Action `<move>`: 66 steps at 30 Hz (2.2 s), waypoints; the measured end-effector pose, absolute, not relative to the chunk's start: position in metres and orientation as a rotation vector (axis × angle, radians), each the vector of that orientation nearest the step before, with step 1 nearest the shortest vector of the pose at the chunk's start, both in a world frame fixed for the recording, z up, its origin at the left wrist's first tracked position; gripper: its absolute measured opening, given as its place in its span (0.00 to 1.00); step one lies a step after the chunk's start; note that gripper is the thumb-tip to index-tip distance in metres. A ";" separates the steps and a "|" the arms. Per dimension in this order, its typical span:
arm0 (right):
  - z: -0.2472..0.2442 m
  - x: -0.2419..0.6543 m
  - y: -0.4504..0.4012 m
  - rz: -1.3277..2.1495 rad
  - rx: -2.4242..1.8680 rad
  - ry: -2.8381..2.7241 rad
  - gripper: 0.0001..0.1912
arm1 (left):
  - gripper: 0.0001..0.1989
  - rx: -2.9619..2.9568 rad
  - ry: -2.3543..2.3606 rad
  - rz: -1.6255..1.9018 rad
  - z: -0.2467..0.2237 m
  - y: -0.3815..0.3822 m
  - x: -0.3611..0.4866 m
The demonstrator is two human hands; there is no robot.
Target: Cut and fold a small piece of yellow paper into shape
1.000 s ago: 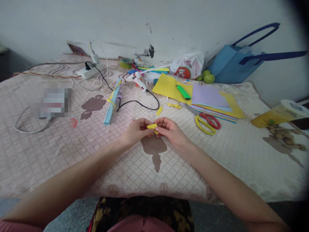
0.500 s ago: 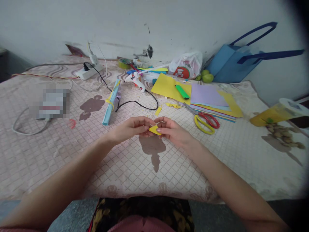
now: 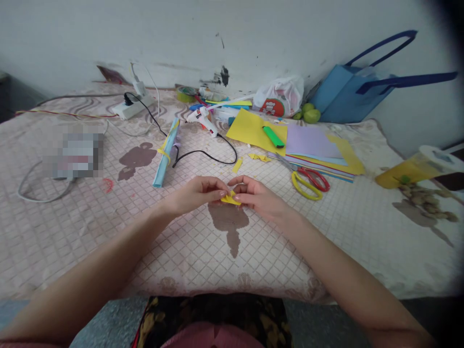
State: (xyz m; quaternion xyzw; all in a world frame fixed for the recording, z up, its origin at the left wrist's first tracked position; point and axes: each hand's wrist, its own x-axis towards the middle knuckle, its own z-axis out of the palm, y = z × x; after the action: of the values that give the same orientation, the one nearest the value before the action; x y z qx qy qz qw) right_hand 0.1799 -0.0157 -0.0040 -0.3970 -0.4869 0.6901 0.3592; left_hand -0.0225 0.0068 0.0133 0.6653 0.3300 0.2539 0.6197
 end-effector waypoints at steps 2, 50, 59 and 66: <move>-0.005 0.179 -0.016 1.781 -1.027 -1.259 0.17 | 0.07 1.549 0.804 0.590 0.012 0.005 -0.020; -0.004 0.174 -0.019 1.695 -1.048 -1.304 0.15 | 0.10 1.241 0.887 0.762 -0.001 -0.007 -0.004; -0.008 0.174 -0.018 1.656 -1.050 -1.313 0.14 | 0.11 1.256 0.878 0.785 -0.002 -0.007 -0.005; -0.007 0.174 -0.018 1.624 -1.053 -1.326 0.13 | 0.10 1.240 0.897 0.804 -0.001 -0.007 -0.004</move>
State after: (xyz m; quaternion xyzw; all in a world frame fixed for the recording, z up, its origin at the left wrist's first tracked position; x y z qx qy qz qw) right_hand 0.1741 -0.0180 -0.0073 -0.4139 -0.5212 0.6381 0.3872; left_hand -0.0042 -0.0074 -0.0012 0.5454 0.3949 0.3536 0.6492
